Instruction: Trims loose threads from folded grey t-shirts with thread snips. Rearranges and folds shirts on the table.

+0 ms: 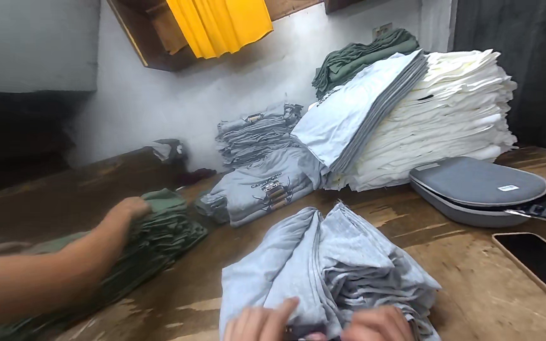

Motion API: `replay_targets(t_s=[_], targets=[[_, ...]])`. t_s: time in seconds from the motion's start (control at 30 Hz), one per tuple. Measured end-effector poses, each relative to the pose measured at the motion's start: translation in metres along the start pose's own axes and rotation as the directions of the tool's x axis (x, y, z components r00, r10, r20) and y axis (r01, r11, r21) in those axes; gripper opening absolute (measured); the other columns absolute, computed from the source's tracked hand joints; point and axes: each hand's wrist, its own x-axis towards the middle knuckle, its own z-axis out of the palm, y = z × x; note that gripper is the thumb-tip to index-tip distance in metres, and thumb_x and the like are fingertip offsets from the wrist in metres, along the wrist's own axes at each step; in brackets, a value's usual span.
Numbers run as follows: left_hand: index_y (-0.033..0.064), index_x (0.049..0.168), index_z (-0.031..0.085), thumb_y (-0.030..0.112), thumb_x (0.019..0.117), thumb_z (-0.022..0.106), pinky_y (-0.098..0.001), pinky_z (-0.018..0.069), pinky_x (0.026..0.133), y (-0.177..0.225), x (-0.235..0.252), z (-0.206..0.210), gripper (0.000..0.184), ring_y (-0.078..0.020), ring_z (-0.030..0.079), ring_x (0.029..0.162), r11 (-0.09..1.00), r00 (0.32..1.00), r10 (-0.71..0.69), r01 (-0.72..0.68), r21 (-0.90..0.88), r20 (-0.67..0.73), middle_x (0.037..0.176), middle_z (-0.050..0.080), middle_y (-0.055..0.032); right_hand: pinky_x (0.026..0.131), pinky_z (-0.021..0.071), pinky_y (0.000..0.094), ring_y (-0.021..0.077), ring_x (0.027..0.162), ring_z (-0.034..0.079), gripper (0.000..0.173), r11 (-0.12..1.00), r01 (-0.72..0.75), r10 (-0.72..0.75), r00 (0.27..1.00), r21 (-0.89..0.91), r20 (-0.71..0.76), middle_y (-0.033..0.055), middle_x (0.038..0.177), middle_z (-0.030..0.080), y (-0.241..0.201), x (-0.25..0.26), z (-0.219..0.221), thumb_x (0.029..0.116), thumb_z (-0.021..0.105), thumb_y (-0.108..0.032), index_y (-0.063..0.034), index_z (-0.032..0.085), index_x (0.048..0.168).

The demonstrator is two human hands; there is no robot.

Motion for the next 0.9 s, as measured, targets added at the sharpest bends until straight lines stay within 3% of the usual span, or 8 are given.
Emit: replay_targets(t_s=[0.07,0.2,0.33,0.43,0.6,0.7,0.8,0.9], targets=[[-0.0047,0.095,0.073,0.0,0.0791,0.074,-0.0425,0.0568,0.071,-0.021,0.008,-0.018,0.017,-0.0241,0.068,0.076,0.973,0.982,-0.16,0.175,-0.154,0.101,0.082,0.069,-0.0162,0.089,0.0579,0.0342,0.023,0.098,0.068,0.016,0.994,-0.083,0.075,0.991,0.072,0.107,0.0175,0.105,0.069,0.0,0.009,-0.002,0.0912,0.077,-0.016,-0.0073,0.076,0.104],[-0.0141,0.097,0.058,-0.006,0.0894,0.058,-0.0151,0.0444,0.064,-0.057,0.017,-0.036,0.011,-0.002,0.053,0.073,0.934,0.865,-0.357,0.331,-0.134,-0.352,0.088,0.059,-0.0114,0.086,0.0568,0.0198,0.0094,0.093,0.067,0.004,0.969,-0.144,0.133,0.989,0.202,0.065,0.0118,0.095,0.069,0.008,0.019,-0.028,0.0914,0.072,-0.001,-0.0013,0.075,0.089],[-0.0026,0.107,0.072,0.018,0.0883,0.079,-0.0346,0.0549,0.07,-0.019,0.002,-0.024,0.029,-0.0215,0.064,0.077,0.955,0.985,-0.121,0.149,-0.255,0.119,0.087,0.066,-0.0181,0.096,0.0502,0.0401,0.025,0.109,0.062,0.026,0.972,-0.154,0.118,0.973,0.18,0.196,0.0176,0.111,0.067,0.01,0.026,-0.043,0.0837,0.058,-0.007,-0.0027,0.073,0.105],[0.0071,0.102,0.079,0.016,0.0841,0.078,-0.0422,0.0499,0.075,-0.007,-0.009,0.002,0.02,-0.0256,0.063,0.078,0.956,0.982,-0.017,0.071,-0.284,0.187,0.082,0.066,-0.0133,0.091,0.0501,0.0505,0.0318,0.106,0.065,0.028,0.995,-0.074,0.055,0.967,0.066,0.25,0.0184,0.112,0.07,-0.004,0.026,-0.026,0.0855,0.062,-0.015,-0.0064,0.074,0.11],[0.0043,0.093,0.078,0.003,0.0881,0.07,-0.0219,0.0551,0.077,-0.009,-0.001,0.002,0.009,-0.0115,0.065,0.087,0.902,0.987,-0.045,0.107,-0.419,0.156,0.093,0.068,-0.0105,0.092,0.0519,0.0392,0.0252,0.097,0.068,0.012,0.995,-0.03,0.035,0.998,-0.093,0.052,0.0138,0.101,0.072,-0.018,0.024,0.009,0.0925,0.073,-0.02,-0.0099,0.077,0.099],[-0.0026,0.097,0.073,-0.004,0.0893,0.062,-0.0244,0.0545,0.072,-0.009,0.009,-0.003,0.013,-0.0092,0.066,0.078,0.873,0.973,-0.121,0.198,-0.445,0.197,0.089,0.073,-0.0096,0.088,0.0594,0.0249,0.0122,0.094,0.073,0.01,0.926,-0.168,0.189,0.982,0.339,-0.029,0.0097,0.097,0.077,-0.016,0.033,0.028,0.0912,0.069,0.004,0.0021,0.077,0.096],[-0.003,0.109,0.067,-0.001,0.0962,0.061,-0.0177,0.053,0.064,-0.01,0.018,-0.003,0.015,0.0009,0.062,0.069,0.743,0.903,-0.308,0.424,-0.518,0.299,0.084,0.069,0.0001,0.08,0.0596,0.0259,0.0066,0.09,0.069,0.024,0.68,-0.335,0.34,0.932,0.652,0.124,0.0055,0.102,0.072,-0.012,0.043,0.03,0.0965,0.062,0.0,0.0075,0.061,0.119],[-0.0008,0.12,0.063,-0.001,0.0961,0.063,-0.0203,0.0519,0.059,-0.011,0.023,-0.001,0.024,-0.0016,0.061,0.063,0.586,0.823,-0.398,0.568,-0.579,0.405,0.078,0.068,0.0031,0.083,0.0535,0.0252,0.0134,0.096,0.063,0.039,0.916,-0.194,0.166,0.98,0.351,0.11,0.0147,0.109,0.066,-0.01,0.036,0.024,0.0893,0.08,-0.026,0.001,0.072,0.116]])
